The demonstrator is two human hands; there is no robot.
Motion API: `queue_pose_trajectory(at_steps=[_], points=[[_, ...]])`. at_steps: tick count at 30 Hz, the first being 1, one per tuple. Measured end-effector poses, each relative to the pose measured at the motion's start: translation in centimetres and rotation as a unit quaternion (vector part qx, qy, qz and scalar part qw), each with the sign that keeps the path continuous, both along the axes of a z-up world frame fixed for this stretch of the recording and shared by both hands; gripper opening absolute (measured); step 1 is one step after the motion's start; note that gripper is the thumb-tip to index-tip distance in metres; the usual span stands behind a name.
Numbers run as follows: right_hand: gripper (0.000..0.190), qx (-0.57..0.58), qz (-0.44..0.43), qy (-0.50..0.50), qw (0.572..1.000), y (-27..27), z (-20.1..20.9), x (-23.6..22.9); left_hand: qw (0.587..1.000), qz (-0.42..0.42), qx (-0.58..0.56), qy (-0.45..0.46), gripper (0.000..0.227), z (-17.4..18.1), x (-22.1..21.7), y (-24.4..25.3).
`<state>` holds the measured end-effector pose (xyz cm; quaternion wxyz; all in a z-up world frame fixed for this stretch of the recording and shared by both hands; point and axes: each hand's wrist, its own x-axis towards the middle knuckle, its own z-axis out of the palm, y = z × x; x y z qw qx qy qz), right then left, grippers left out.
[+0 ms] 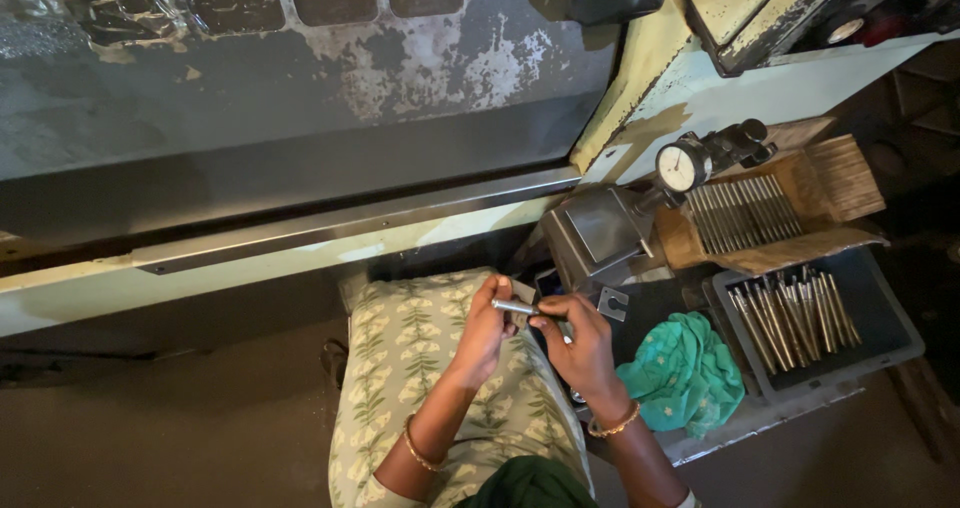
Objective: The person operates a press machine by inserting a metal rod into a mold, closing the press, and then removing the rod. They repeat this process multiple times, handling the rods and operating the machine's lever.
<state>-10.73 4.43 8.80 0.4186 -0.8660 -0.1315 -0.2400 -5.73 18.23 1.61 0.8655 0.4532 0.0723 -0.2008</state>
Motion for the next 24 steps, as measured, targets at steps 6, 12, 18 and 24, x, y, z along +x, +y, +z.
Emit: queue_pose_trajectory(at_steps=[6,12,18,24], points=[[0.018,0.054,0.004,0.11,0.993,-0.8,-0.9,-0.1,0.999,-0.023,-0.008,-0.023,0.026,0.9,-0.3,0.1],[0.014,0.13,0.059,0.214,0.966,-2.6,-2.5,0.2,0.991,-0.068,-0.071,-0.093,0.029,1.5,-0.5,0.1],[0.015,0.138,0.056,0.233,0.961,-3.8,-3.8,0.0,0.993,-0.086,0.011,-0.082,0.027,1.7,-0.4,-0.3],[0.025,0.262,0.104,0.236,0.93,-6.0,-6.2,-0.5,0.991,-0.1,0.051,-0.067,0.025,-1.6,1.0,-4.1]])
